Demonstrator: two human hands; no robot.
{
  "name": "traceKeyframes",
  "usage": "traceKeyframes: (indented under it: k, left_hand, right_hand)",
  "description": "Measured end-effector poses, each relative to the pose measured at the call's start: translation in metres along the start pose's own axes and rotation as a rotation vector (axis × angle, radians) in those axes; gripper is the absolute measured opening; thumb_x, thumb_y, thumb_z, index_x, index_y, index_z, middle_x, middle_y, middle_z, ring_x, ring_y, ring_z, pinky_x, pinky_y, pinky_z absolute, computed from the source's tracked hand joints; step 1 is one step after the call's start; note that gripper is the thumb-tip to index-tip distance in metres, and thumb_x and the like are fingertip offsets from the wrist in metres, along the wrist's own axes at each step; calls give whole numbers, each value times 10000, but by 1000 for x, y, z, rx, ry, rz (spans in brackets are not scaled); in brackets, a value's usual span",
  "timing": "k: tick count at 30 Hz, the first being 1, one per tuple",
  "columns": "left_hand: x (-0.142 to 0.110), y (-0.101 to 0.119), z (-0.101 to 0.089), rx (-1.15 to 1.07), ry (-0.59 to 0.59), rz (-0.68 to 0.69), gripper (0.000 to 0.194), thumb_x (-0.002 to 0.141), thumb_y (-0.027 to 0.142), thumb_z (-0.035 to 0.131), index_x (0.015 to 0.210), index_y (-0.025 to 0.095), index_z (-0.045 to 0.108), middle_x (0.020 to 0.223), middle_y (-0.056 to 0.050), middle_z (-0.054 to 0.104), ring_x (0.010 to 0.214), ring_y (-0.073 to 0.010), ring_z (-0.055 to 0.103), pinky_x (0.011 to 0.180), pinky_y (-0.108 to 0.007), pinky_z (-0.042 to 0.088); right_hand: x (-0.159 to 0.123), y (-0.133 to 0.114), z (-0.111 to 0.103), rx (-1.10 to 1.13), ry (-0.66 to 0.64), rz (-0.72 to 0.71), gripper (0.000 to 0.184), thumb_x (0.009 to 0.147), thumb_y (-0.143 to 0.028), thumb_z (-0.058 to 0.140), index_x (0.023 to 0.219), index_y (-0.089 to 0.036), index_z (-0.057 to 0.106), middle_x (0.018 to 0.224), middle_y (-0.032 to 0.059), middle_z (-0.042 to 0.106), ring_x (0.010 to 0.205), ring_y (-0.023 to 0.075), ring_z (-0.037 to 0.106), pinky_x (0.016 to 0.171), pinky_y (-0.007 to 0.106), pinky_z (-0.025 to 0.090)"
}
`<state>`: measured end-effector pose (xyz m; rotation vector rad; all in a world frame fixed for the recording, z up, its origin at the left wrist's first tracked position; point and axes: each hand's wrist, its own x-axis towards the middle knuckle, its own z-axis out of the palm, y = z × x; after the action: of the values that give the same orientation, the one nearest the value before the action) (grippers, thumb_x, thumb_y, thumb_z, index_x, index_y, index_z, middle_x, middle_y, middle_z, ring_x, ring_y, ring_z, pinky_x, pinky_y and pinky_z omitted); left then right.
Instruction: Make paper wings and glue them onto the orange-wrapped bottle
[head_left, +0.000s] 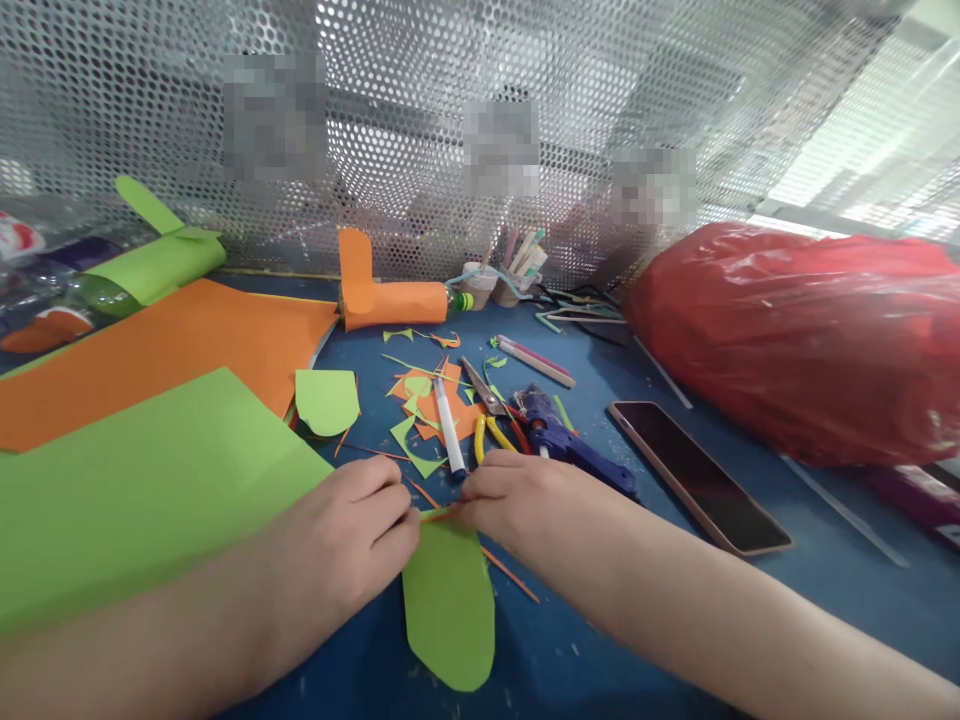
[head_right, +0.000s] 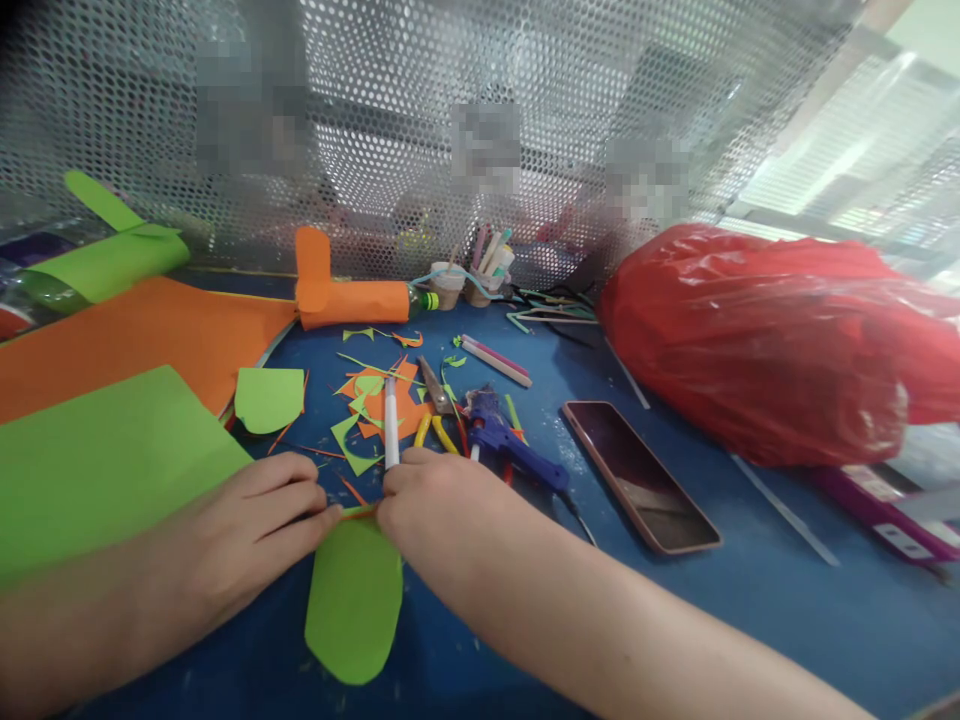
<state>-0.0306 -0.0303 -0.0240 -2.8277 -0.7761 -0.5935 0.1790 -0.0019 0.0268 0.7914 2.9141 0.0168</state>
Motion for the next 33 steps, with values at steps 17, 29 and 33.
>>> traceKeyframes:
  k: [17,29,33]
  left_hand:
    - [-4,8,-7,135,-11,13,375,888,-21,345,1033,104,669,923,-95,712,907,-246,590,900,-384,518]
    - [-2,-3,3,-465,103,-590,106,898,238,553,976,223,623,942,-23,691,905,-209,660,806,-362,564]
    - [1,-3,0,-625,162,-719,106,884,303,573,929,243,647,893,1,735,827,-200,710,742,-317,596]
  right_hand:
    - [-9,-9,-14,-171,18,29,118,797,-85,643,731,-179,672,775,64,691,686,214,598,643,343,486]
    - [0,3,-10,190,118,176,28,882,-138,632,861,-143,651,830,41,680,787,190,628,675,290,462]
    - [-1,4,-15,307,162,218,60,898,-124,609,910,-158,658,850,35,686,784,172,626,694,276,463]
